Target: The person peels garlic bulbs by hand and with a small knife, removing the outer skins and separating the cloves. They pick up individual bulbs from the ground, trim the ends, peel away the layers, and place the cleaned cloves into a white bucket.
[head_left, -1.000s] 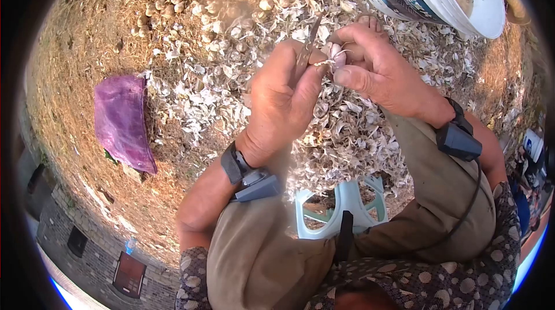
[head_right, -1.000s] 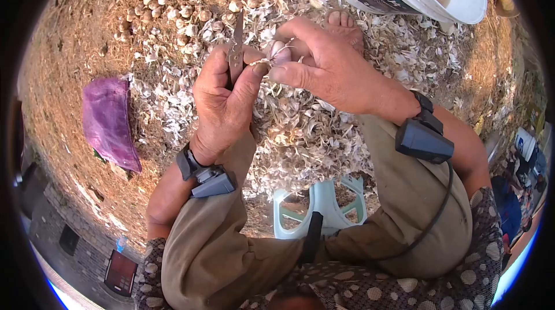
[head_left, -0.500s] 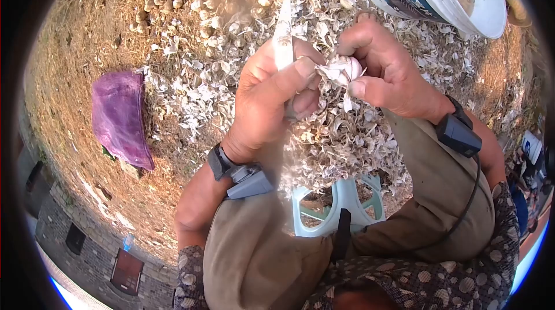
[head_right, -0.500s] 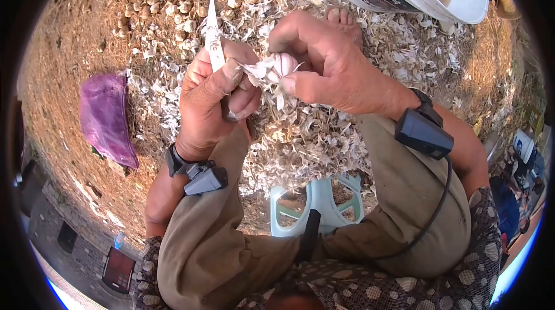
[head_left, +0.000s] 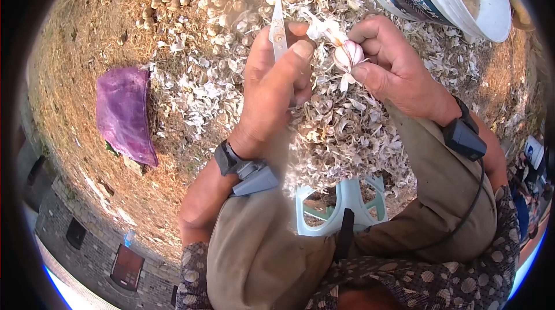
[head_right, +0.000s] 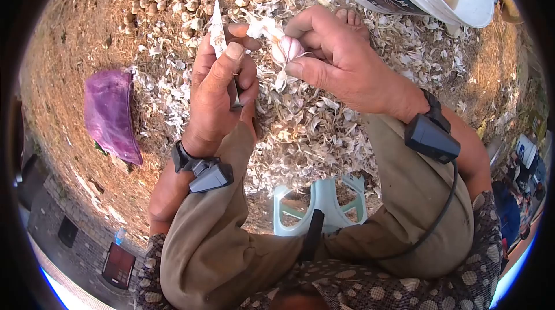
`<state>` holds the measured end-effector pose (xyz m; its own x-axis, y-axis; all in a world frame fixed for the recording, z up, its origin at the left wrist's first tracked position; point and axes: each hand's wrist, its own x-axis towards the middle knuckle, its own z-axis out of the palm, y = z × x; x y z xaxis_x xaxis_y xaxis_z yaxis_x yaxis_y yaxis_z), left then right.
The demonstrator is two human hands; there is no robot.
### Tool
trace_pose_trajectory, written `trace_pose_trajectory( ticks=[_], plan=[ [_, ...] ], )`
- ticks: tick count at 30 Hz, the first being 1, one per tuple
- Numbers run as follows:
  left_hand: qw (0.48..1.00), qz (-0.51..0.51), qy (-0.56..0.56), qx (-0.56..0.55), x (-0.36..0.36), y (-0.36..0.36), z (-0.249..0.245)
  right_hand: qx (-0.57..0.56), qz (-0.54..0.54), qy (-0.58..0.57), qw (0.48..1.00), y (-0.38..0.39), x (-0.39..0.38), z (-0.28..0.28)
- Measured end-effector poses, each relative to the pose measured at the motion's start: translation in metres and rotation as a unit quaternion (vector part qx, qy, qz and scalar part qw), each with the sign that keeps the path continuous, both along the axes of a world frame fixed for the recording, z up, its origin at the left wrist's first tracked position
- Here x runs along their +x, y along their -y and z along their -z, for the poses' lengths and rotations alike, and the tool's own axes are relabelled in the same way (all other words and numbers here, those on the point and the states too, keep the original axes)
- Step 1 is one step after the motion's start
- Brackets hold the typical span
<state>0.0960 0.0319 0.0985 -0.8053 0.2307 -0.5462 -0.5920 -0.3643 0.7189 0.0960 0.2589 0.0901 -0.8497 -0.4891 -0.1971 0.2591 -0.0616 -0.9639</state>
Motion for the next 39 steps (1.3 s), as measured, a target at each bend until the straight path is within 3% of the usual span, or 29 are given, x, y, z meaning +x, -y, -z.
trace_pose_trajectory(
  ticks=[4, 8, 14, 16, 19, 21, 22, 25, 30, 33, 35, 37, 39],
  plan=[
    [0.994, 0.106, -0.014, 0.011, 0.003, -0.01, -0.002, 0.106, -0.013, -0.111, 0.988, -0.002, -0.004, 0.001],
    [0.997, 0.068, -0.04, 0.001, 0.005, -0.013, 0.002, 0.179, 0.015, -0.193, 0.965, 0.002, -0.007, -0.002],
    [0.998, 0.037, -0.047, 0.014, 0.008, -0.021, 0.0, 0.203, 0.041, -0.156, 0.966, 0.003, -0.008, -0.016],
    [0.997, 0.051, -0.058, 0.0, 0.008, -0.019, 0.004, 0.241, 0.019, -0.23, 0.943, 0.001, -0.009, -0.017],
    [0.992, 0.08, -0.086, 0.036, 0.006, -0.016, 0.0, 0.188, 0.002, -0.144, 0.972, 0.001, -0.008, -0.021],
    [0.989, 0.107, -0.091, 0.048, 0.007, -0.011, -0.006, 0.096, 0.014, -0.143, 0.985, 0.001, -0.01, -0.006],
    [0.987, 0.111, -0.112, 0.041, 0.006, -0.011, -0.005, 0.038, 0.027, -0.071, 0.996, 0.004, -0.003, -0.007],
    [0.982, 0.109, -0.138, 0.064, 0.007, -0.014, -0.003, 0.016, -0.006, -0.065, 0.998, -0.002, -0.005, -0.007],
    [0.972, 0.147, -0.184, 0.011, 0.007, -0.007, 0.003, 0.074, -0.029, -0.14, 0.987, 0.0, -0.004, -0.012],
    [0.98, 0.102, -0.149, 0.078, 0.008, -0.012, -0.004, 0.108, -0.021, -0.238, 0.965, 0.0, -0.003, -0.007],
    [0.979, 0.09, -0.164, 0.076, 0.006, -0.014, -0.007, 0.102, -0.003, -0.252, 0.962, 0.002, -0.004, -0.007],
    [0.981, 0.076, -0.155, 0.09, 0.003, -0.016, -0.012, 0.064, 0.022, -0.194, 0.979, 0.004, 0.0, -0.013],
    [0.983, 0.061, -0.122, 0.124, 0.0, -0.018, -0.017, 0.097, 0.027, -0.236, 0.967, 0.003, -0.005, -0.014]
  ],
)
